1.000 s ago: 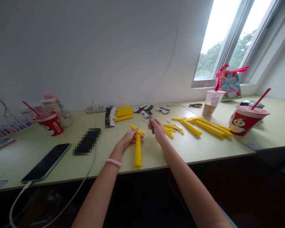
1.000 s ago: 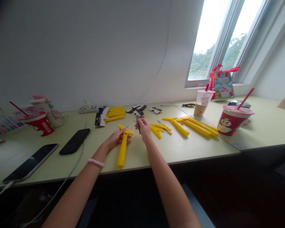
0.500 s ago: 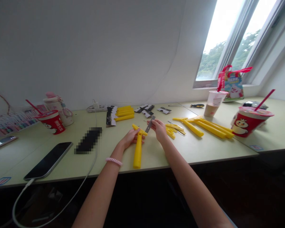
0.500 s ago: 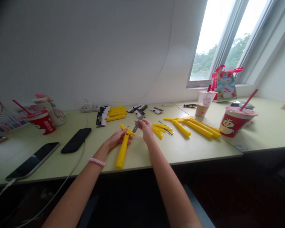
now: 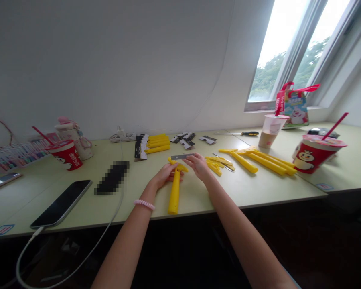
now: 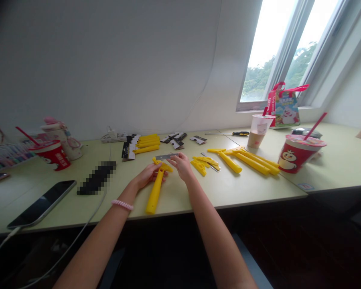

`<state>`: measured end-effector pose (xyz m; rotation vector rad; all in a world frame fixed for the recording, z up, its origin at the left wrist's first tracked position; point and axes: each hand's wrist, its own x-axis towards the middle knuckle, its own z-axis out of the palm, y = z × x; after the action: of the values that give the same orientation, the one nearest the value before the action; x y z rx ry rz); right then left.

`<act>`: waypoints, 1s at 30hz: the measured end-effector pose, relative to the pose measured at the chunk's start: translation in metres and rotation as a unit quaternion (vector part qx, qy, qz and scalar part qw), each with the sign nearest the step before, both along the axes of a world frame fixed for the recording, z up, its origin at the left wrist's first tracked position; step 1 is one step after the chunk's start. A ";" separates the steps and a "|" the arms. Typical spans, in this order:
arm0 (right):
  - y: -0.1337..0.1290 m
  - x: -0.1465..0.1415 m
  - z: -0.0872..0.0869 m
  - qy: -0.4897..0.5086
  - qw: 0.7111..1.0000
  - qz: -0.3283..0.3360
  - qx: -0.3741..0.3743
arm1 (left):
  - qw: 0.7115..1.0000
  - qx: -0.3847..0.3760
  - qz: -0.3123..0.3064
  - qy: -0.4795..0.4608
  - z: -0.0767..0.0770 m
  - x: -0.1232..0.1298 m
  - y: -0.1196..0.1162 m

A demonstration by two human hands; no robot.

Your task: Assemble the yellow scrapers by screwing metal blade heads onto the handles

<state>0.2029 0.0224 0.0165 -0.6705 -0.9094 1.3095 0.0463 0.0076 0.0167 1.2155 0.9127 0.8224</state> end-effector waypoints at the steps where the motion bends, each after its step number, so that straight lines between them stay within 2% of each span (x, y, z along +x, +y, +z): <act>1: 0.000 0.000 0.000 -0.018 1.000 -0.002 -0.005 | 1.000 0.000 0.003 -0.003 0.000 0.000 0.000; 5: -0.001 0.002 -0.001 -0.094 0.995 -0.010 -0.036 | 1.000 0.007 0.005 -0.012 -0.001 0.000 0.001; 12: 0.000 0.002 -0.003 -0.144 0.988 -0.024 -0.045 | 0.999 0.025 0.011 -0.017 0.001 0.000 0.001; 18: 0.001 0.000 -0.006 -0.136 0.987 0.051 -0.071 | 0.996 0.074 0.041 -0.020 0.003 0.001 0.000; 23: -0.002 0.000 -0.002 -0.135 0.985 0.055 -0.096 | 0.990 0.122 0.067 -0.003 0.005 0.002 -0.001; 30: -0.011 0.000 0.003 -0.118 0.984 0.115 -0.074 | 0.985 0.155 0.077 0.025 0.004 0.002 -0.001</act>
<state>0.2024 0.0117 0.0199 -0.8700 -1.1135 1.5361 0.0482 0.0062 0.0204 1.4513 0.9517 1.0925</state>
